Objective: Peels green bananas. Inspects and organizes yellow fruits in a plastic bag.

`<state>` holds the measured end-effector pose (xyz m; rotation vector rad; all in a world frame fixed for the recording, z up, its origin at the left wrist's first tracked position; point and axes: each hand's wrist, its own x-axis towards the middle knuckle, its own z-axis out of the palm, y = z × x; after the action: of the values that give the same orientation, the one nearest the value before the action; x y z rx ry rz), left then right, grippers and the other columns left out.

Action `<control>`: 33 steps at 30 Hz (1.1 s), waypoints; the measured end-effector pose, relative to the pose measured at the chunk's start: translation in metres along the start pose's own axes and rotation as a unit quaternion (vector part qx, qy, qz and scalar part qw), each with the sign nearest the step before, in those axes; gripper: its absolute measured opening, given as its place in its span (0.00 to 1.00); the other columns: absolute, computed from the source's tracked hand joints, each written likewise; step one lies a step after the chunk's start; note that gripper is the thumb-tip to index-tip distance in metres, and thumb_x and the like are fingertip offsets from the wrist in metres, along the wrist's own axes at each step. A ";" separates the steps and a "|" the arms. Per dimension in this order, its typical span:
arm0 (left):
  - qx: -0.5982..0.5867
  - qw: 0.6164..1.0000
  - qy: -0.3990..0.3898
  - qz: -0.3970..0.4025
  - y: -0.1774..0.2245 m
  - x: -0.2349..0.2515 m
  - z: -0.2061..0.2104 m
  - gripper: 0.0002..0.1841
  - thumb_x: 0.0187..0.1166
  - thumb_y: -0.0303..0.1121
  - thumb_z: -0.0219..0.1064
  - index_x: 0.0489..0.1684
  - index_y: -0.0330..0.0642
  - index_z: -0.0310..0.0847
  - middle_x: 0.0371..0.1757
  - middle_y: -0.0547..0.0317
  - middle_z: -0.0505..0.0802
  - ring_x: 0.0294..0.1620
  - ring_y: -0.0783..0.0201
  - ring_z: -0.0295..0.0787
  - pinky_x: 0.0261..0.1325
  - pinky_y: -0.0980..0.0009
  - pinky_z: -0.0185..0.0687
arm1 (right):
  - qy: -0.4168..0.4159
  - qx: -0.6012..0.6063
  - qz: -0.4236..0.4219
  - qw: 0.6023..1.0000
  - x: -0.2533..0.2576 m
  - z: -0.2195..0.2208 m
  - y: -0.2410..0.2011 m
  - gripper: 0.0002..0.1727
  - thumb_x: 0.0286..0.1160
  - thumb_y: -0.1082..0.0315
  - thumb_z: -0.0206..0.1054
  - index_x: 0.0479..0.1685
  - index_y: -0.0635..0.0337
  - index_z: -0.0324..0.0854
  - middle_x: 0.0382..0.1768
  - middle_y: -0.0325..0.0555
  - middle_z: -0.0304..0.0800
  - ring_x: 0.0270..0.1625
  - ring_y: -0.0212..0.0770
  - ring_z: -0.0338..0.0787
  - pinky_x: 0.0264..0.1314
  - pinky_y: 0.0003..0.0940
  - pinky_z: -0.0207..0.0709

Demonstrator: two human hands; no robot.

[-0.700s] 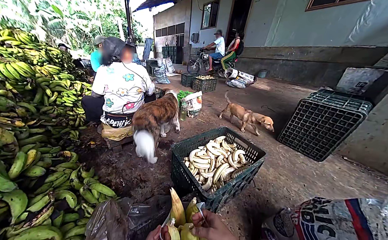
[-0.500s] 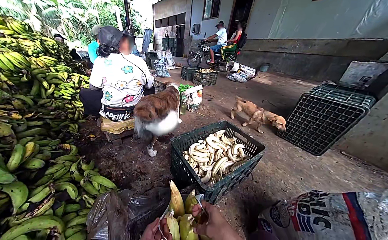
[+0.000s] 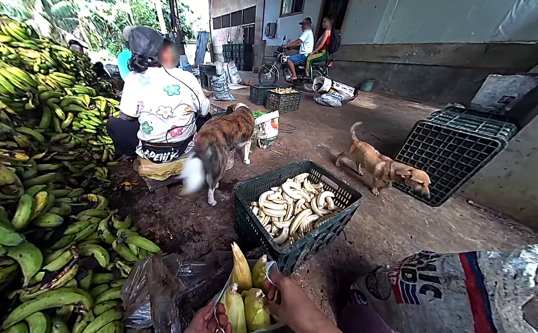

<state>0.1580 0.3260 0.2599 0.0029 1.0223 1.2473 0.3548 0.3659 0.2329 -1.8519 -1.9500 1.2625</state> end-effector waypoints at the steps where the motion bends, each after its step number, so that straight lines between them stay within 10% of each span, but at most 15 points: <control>1: 0.001 1.000 0.001 0.000 0.000 0.000 0.000 0.14 0.92 0.34 0.43 0.35 0.46 0.70 0.23 0.63 0.83 0.21 0.71 0.82 0.31 0.76 0.84 | 0.004 -0.004 0.002 1.000 0.001 0.000 0.001 0.23 0.75 0.72 0.71 0.70 0.67 0.77 0.53 0.58 0.90 0.53 0.53 0.90 0.63 0.52 0.80; 33: -0.003 1.000 0.003 -0.001 0.001 0.001 0.003 0.17 0.93 0.35 0.41 0.32 0.46 0.71 0.20 0.63 0.84 0.19 0.71 0.83 0.28 0.77 0.84 | 0.020 -0.082 0.046 0.995 0.003 -0.004 0.002 0.20 0.79 0.74 0.63 0.69 0.63 0.81 0.62 0.59 0.88 0.65 0.58 0.87 0.70 0.58 0.76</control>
<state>0.1591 0.3283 0.2614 -0.0062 1.0244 1.2497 0.3577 0.3701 0.2327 -2.0497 -2.0233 1.1082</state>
